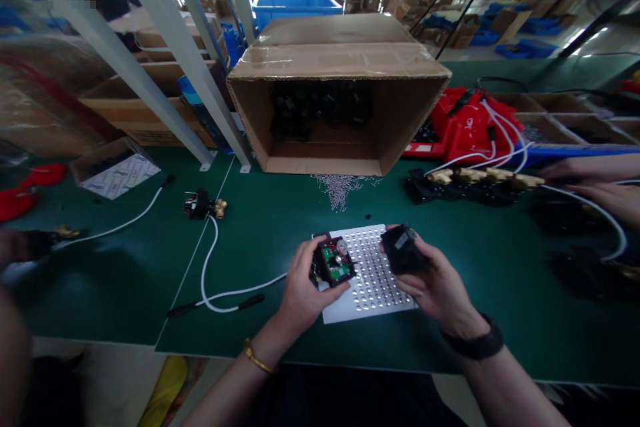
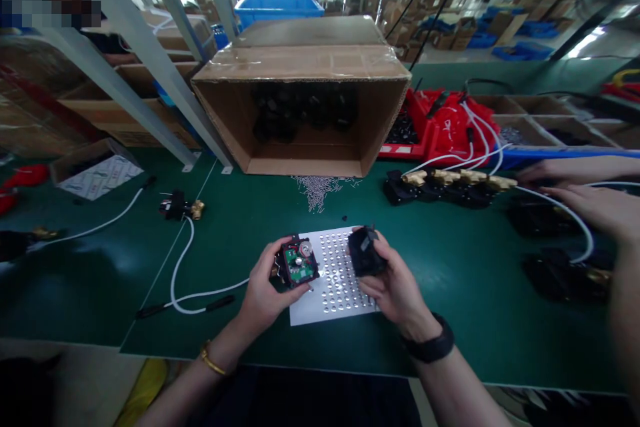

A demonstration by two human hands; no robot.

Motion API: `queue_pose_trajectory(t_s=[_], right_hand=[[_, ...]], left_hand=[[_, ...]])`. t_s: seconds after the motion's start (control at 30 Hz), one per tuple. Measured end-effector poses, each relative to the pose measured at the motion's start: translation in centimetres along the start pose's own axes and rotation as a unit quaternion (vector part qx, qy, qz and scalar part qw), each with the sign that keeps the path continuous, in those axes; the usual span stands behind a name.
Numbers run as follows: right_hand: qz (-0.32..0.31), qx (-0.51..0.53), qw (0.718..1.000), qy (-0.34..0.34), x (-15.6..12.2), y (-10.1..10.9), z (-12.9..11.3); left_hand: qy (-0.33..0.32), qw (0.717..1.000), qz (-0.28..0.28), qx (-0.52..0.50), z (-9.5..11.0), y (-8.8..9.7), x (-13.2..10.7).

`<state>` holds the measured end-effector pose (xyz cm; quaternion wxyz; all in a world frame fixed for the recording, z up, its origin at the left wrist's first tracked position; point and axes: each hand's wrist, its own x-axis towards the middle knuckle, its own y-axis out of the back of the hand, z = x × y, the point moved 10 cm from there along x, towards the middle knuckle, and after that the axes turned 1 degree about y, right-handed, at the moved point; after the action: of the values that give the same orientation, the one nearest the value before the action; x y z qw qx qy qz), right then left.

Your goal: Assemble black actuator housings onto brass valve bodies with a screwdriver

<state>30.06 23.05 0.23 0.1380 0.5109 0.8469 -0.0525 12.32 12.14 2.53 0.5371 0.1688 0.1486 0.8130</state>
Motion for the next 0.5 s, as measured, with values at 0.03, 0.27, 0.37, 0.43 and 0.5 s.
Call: queue_pose_trajectory(t_s=[0.03,0.27,0.37,0.43,0.5], right_hand=[[-0.038,0.079,0.996,-0.033,-0.3,-1.6,0.4],[-0.125,0.196,0.972,-0.035,-1.2,-6.9,0.8],[-0.142,0.049,0.985,0.085,-1.5,-6.8,-1.3],[-0.149,-0.064,0.973,0.161,-2.1,-7.1,-2.9],[-0.153,-0.144,0.958,0.195,-2.6,-7.7,-3.7]], left_hand=[[-0.023,0.999,0.0,0.049,1.3,0.1,0.0],[-0.073,0.972,-0.038,0.22,4.6,-1.1,-0.2],[-0.072,0.97,-0.046,0.229,4.2,-1.2,-0.1],[-0.077,0.971,-0.048,0.221,4.2,-1.2,-0.1],[-0.081,0.975,-0.046,0.201,4.4,-1.1,0.0]])
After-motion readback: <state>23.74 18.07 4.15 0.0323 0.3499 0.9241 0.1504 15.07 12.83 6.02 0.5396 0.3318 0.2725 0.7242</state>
